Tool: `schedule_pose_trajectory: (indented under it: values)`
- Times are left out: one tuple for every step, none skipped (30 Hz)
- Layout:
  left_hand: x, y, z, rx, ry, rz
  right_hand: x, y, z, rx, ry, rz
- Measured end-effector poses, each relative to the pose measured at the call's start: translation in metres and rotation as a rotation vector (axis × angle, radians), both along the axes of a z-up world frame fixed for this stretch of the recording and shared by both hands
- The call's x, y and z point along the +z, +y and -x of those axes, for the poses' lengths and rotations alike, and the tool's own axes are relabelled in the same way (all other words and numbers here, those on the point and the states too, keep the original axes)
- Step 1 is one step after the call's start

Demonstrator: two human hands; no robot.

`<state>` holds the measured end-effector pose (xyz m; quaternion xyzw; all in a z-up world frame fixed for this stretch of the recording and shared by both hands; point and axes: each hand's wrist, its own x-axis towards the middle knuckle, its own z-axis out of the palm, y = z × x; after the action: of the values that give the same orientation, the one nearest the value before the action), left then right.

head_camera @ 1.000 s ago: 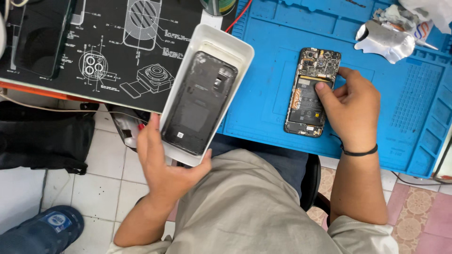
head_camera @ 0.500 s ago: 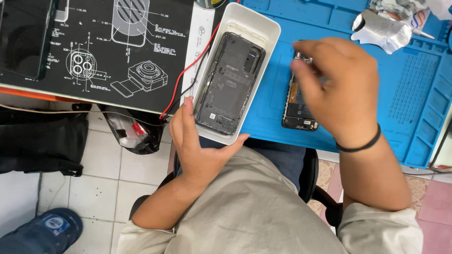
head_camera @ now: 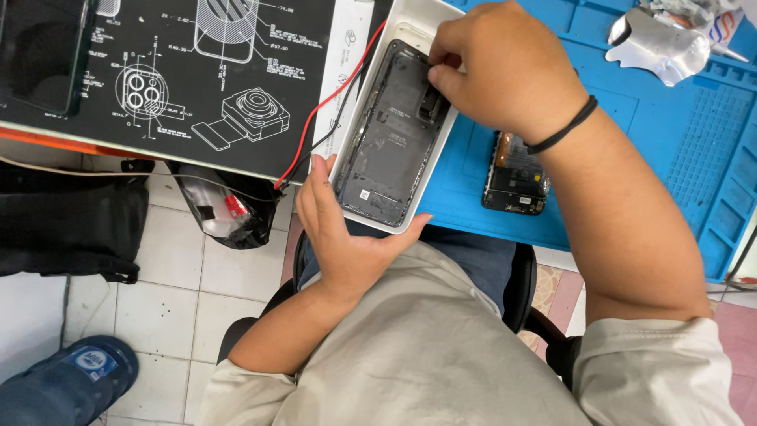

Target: The person disassembles a smartphone by removing the back cover and frame, then uses a screwdriver to remove screws and a small internal component. The person handles the phone, back cover, frame, and internal parts on a blue work mat.

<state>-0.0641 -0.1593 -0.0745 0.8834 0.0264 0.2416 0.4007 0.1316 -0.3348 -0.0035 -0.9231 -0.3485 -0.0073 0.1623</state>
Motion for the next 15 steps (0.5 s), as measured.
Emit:
schedule_pose_trajectory:
  values:
    - [0.000,-0.001,-0.001,0.001,-0.004,0.000,0.000,-0.001,0.002,-0.030,-0.039,0.024]
    - [0.000,-0.003,-0.002,0.008,-0.005,0.000,-0.001,0.000,0.005,-0.061,-0.079,0.049]
    - [-0.001,-0.004,-0.002,0.017,-0.005,0.001,-0.002,0.001,0.008,-0.090,-0.116,0.074]
    - [-0.001,-0.005,-0.001,0.026,-0.005,0.001,-0.002,0.002,0.012,-0.108,-0.081,0.062]
    - [-0.002,-0.006,-0.002,0.028,-0.007,0.003,-0.002,0.004,0.014,-0.121,-0.047,0.049]
    - [-0.002,-0.007,-0.002,0.029,-0.009,0.004,0.000,0.005,0.017,-0.134,-0.013,0.037]
    - [-0.003,-0.007,-0.001,0.035,-0.009,0.005,0.002,0.007,0.019,-0.131,-0.019,0.022]
    - [-0.003,-0.006,0.000,0.035,-0.009,0.013,0.005,0.009,0.021,-0.128,-0.024,0.007]
    - [-0.004,-0.006,0.000,0.034,-0.010,0.022,0.009,0.010,0.022,-0.126,-0.032,-0.007]
    - [-0.004,-0.006,0.000,0.033,-0.011,0.030,0.013,0.012,0.022,-0.107,-0.043,-0.058]
    - [-0.005,-0.007,0.000,0.035,-0.013,0.030,0.019,0.012,0.021,-0.089,-0.055,-0.107]
    - [-0.005,-0.007,0.000,0.038,-0.014,0.030,0.024,0.012,0.020,-0.071,-0.067,-0.157]
    - [-0.006,-0.007,0.000,0.040,-0.014,0.030,0.030,0.012,0.018,-0.056,0.020,-0.210]
    - [-0.006,-0.008,0.001,0.042,-0.009,0.036,0.035,0.011,0.015,-0.041,0.108,-0.263]
    - [-0.006,-0.008,0.001,0.042,-0.005,0.042,0.039,0.009,0.014,-0.027,0.194,-0.317]
